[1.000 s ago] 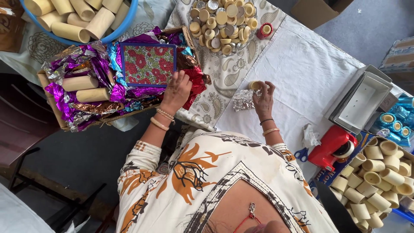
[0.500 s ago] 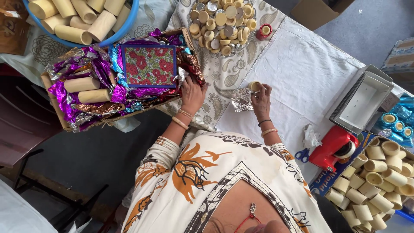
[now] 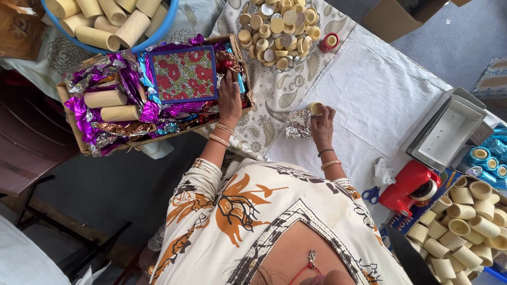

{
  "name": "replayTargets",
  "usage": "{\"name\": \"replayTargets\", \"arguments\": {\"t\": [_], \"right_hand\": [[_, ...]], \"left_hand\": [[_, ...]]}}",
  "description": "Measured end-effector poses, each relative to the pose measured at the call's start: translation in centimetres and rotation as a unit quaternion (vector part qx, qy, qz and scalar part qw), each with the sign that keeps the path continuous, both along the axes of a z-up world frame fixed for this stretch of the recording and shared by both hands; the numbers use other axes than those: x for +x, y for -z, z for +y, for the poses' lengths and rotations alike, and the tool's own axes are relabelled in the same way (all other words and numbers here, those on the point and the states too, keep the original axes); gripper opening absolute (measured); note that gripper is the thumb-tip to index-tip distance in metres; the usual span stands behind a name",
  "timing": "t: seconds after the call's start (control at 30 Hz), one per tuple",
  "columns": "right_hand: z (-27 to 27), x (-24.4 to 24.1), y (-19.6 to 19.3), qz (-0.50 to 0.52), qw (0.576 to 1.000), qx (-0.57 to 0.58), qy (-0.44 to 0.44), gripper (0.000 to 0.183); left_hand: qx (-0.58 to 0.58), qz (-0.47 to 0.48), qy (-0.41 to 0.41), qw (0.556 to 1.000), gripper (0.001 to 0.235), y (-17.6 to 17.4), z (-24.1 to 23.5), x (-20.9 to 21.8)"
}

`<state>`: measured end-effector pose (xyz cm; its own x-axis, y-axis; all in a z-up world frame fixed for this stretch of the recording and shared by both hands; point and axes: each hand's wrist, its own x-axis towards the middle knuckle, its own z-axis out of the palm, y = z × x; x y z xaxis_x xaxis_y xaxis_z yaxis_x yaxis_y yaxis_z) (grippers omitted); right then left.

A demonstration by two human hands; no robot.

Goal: The person wraps small cylindrical candle-like objects in shiny metallic foil sheets. They fold the foil around the object, use a tape dispenser to secure the wrapping, and then place the finished item on the table. The process is repeated with different colored foils.

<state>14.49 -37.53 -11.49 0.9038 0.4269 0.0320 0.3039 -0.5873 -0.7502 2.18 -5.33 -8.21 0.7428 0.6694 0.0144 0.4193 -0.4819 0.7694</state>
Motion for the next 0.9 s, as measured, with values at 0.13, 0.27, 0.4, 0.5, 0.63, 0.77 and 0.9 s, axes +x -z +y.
{"name": "replayTargets", "arguments": {"t": [0.13, 0.27, 0.4, 0.5, 0.63, 0.77, 0.9], "right_hand": [[0.1, 0.1, -0.1, -0.011, 1.0, -0.021, 0.005, 0.043], [0.1, -0.1, -0.3, 0.007, 1.0, -0.001, 0.001, 0.043], [0.0, -0.1, -0.4, -0.001, 1.0, 0.007, -0.002, 0.043], [0.1, -0.2, -0.6, -0.016, 1.0, 0.006, -0.007, 0.043], [0.2, -0.2, -0.8, 0.013, 1.0, 0.008, 0.002, 0.044], [0.1, -0.2, -0.8, 0.022, 1.0, 0.005, 0.002, 0.044], [0.0, -0.2, -0.5, 0.016, 1.0, -0.001, 0.0, 0.044]], "left_hand": [[0.005, 0.025, -0.016, 1.0, 0.076, 0.9, 0.2, 0.5], [0.103, 0.19, -0.012, 0.976, 0.057, 2.4, 1.0, 1.8], [0.236, 0.265, 0.008, 0.935, 0.051, 1.2, 1.2, 2.8], [0.145, 0.231, -0.014, 0.962, 0.046, -2.2, 0.5, 2.4], [0.193, 0.25, 0.011, 0.949, 0.021, 2.5, 1.2, 1.2], [0.372, 0.272, 0.035, 0.887, 0.009, 0.4, 1.1, 1.1], [0.486, 0.253, 0.016, 0.836, 0.007, -3.1, 1.2, 1.4]]}}
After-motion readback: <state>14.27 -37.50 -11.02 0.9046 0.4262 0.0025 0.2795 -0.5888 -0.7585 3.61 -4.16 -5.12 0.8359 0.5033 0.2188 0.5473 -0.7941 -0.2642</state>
